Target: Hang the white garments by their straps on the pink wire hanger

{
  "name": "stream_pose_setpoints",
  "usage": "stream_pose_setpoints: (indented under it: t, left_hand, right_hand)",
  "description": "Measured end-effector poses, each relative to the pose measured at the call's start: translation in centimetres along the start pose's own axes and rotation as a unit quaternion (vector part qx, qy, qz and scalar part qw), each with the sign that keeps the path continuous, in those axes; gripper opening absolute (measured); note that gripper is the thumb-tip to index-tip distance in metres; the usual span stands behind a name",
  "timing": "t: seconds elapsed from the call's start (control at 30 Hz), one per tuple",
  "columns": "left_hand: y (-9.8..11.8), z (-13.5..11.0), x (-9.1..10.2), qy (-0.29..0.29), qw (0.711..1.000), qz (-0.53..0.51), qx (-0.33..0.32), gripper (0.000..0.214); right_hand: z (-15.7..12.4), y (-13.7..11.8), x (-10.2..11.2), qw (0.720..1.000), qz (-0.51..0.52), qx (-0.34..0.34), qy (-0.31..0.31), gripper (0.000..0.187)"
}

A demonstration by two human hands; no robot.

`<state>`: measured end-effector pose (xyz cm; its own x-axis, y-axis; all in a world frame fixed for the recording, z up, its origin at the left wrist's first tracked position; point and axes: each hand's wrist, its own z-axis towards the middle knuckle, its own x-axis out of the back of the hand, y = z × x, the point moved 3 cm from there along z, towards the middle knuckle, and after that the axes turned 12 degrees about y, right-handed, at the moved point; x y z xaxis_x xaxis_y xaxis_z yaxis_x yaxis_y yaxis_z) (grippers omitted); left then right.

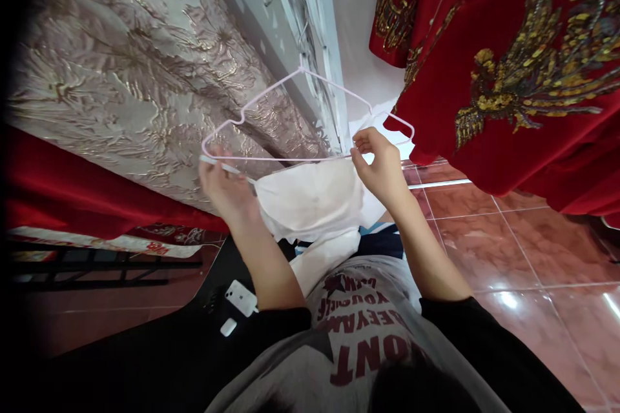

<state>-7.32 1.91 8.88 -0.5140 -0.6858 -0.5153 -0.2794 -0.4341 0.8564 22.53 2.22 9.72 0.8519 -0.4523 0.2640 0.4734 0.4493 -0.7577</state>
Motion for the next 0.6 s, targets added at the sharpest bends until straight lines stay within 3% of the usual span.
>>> stream_pose_setpoints:
  t: [0.1, 0.2, 0.3, 0.4, 0.6]
  left_hand:
    - [-2.6, -2.2, -0.8, -0.088, 0.992, 0.017, 0.089, 0.028]
    - [-3.6, -4.1, -2.0, -0.146, 0.983, 0.004, 0.113, 0.036]
    - [-3.6, -4.8, -2.8, -0.141, 0.986, -0.013, 0.088, 0.036]
    - [-3.5, -5.0, -3.1, -0.130, 0.989, -0.032, 0.065, 0.039]
    - [-4.0, -5.6, -3.2, -0.147, 0.984, -0.028, 0.093, 0.042]
  right_hand:
    - [0.1, 0.1, -0.5, 0.999, 0.007, -0.032, -0.012, 0.013]
    - [0.5, 0.7, -0.6, 0.999, -0.013, -0.052, -0.002, 0.021]
    - [1.1, 1.5, -0.3, 0.998, -0.001, -0.065, -0.003, 0.025]
    - [1.9, 1.7, -0.1, 0.994, 0.081, -0.078, -0.004, 0.018]
    - [3.9, 0.2, 1.1, 0.973, 0.170, -0.054, 0.147, 0.023]
